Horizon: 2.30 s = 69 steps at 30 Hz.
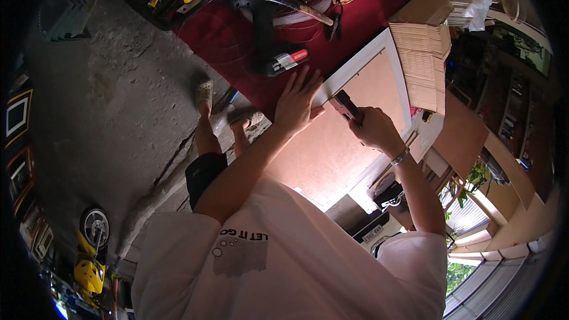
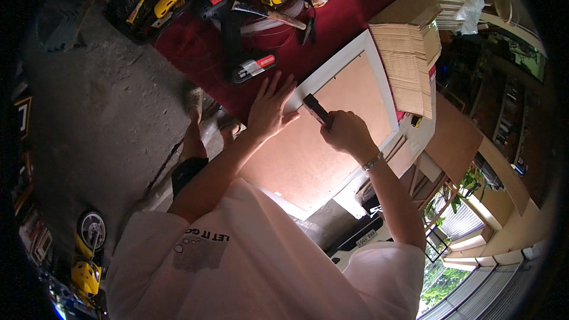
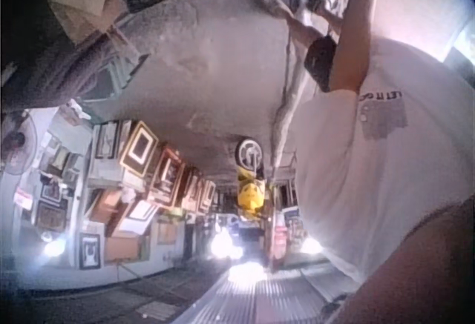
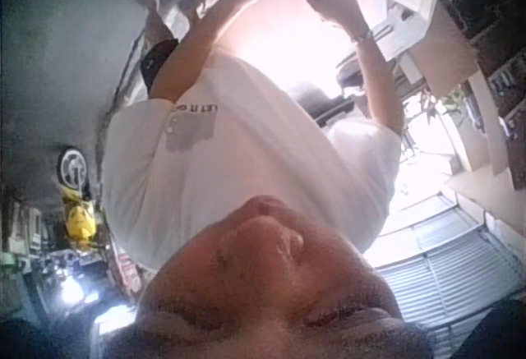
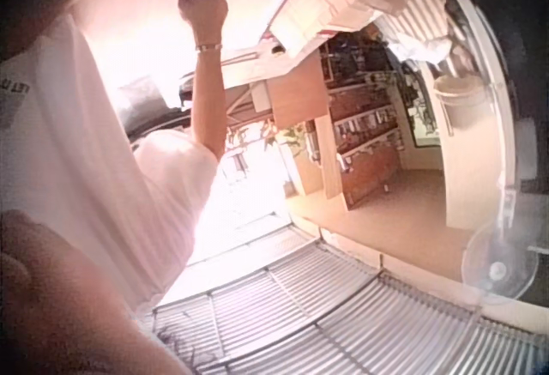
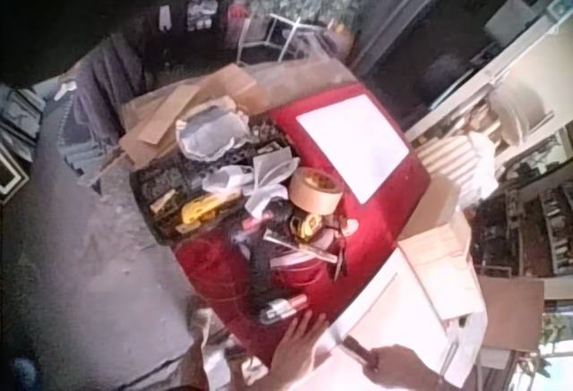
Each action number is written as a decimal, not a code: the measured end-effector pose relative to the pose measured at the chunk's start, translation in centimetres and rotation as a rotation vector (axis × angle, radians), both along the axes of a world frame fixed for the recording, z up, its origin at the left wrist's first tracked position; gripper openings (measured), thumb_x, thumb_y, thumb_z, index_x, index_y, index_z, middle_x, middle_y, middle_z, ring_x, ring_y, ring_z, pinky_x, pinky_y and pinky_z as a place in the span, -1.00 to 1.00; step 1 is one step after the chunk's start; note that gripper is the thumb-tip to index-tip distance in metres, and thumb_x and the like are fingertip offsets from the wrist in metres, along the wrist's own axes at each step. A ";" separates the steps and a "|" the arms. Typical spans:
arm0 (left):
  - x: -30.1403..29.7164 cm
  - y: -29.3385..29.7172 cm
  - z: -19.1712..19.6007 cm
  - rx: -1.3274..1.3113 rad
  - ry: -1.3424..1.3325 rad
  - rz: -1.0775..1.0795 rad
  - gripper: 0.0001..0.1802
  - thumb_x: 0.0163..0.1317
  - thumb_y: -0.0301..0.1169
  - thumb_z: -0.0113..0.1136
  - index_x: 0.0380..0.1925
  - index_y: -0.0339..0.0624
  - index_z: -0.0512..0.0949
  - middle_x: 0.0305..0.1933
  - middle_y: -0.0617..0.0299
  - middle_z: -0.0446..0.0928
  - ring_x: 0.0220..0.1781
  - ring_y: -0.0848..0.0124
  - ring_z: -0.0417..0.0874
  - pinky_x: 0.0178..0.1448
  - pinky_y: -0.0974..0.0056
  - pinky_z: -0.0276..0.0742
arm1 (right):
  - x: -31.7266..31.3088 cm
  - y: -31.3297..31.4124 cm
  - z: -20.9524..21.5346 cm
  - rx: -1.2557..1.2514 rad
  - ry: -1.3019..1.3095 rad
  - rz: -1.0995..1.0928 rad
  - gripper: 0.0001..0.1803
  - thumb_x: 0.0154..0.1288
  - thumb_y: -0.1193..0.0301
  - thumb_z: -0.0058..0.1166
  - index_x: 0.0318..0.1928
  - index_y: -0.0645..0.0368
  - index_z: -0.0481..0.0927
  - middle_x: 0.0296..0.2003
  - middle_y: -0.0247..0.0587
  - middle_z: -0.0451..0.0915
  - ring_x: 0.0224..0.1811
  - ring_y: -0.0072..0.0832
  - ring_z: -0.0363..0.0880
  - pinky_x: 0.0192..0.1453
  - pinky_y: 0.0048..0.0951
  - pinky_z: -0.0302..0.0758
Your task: The person assembles a picture frame by securing a backing board with a staple gun, then flips it to reveal a portrait. They wipe the glass with a cloth and place the frame on a table. The person then cuts a printed portrait with a utility knife and wipes it with a cloth.
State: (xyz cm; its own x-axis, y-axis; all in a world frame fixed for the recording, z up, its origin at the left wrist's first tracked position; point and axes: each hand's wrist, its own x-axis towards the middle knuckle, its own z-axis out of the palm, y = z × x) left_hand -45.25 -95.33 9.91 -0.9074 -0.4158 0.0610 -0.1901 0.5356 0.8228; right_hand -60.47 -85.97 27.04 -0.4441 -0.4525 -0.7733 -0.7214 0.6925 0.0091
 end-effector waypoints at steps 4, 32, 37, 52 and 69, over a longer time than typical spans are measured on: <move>-0.1 -0.2 0.4 -0.010 -0.024 -0.018 -0.11 0.16 -0.06 0.38 0.41 -0.23 0.28 0.57 0.03 0.17 0.63 -0.02 0.05 0.63 -0.15 -0.03 | 0.1 -1.4 0.6 0.096 0.040 -0.068 -0.70 0.26 0.19 0.12 -0.31 0.20 0.66 -0.55 -0.01 0.67 -0.45 -0.04 0.71 -0.24 -0.09 0.66; 7.1 0.0 1.0 -0.096 -0.104 -0.100 0.05 0.07 -0.02 0.44 0.46 -0.29 0.17 0.57 -0.12 0.10 0.65 0.01 -0.01 0.65 -0.08 -0.09 | 9.5 4.8 2.2 -0.233 -0.066 -0.178 -0.76 0.31 0.23 0.13 -0.30 0.15 0.55 -0.52 -0.07 0.62 -0.38 -0.03 0.65 -0.24 -0.04 0.55; 7.4 -0.6 0.4 -0.030 -0.049 -0.122 0.00 0.10 -0.04 0.42 0.45 -0.25 0.20 0.58 0.02 0.13 0.66 0.09 0.00 0.66 -0.06 -0.09 | 9.1 3.2 0.6 -0.188 -0.062 -0.062 -0.78 0.28 0.25 0.13 -0.34 0.15 0.55 -0.52 -0.06 0.63 -0.39 -0.02 0.65 -0.23 -0.02 0.56; 7.5 -0.5 -0.2 -0.050 -0.034 -0.118 -0.05 0.14 -0.04 0.38 0.44 -0.27 0.22 0.57 0.04 0.15 0.65 0.08 0.00 0.66 -0.06 -0.12 | 9.7 -1.1 0.8 0.120 0.059 -0.066 -0.64 0.25 0.13 0.12 -0.40 0.19 0.68 -0.48 0.10 0.69 -0.31 -0.01 0.71 -0.08 -0.04 0.64; 7.1 1.6 2.4 -0.409 -0.053 -0.411 -0.54 0.27 -0.34 0.19 0.17 -0.21 0.48 0.55 -0.11 0.16 0.66 0.07 0.00 0.52 -0.43 0.01 | 14.5 7.9 8.0 -0.304 -0.207 -0.642 -0.69 0.41 0.24 0.19 -0.27 0.27 0.53 -0.62 -0.29 0.51 -0.61 -0.51 0.47 -0.47 -0.38 0.43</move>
State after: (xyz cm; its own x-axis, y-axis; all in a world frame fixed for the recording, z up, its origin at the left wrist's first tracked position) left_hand -38.11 -93.73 12.27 -0.9955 0.0188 0.0927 0.0652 0.8464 0.5285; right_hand -45.97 -78.09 35.03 -0.5526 -0.3600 -0.7517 -0.1392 0.9291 -0.3426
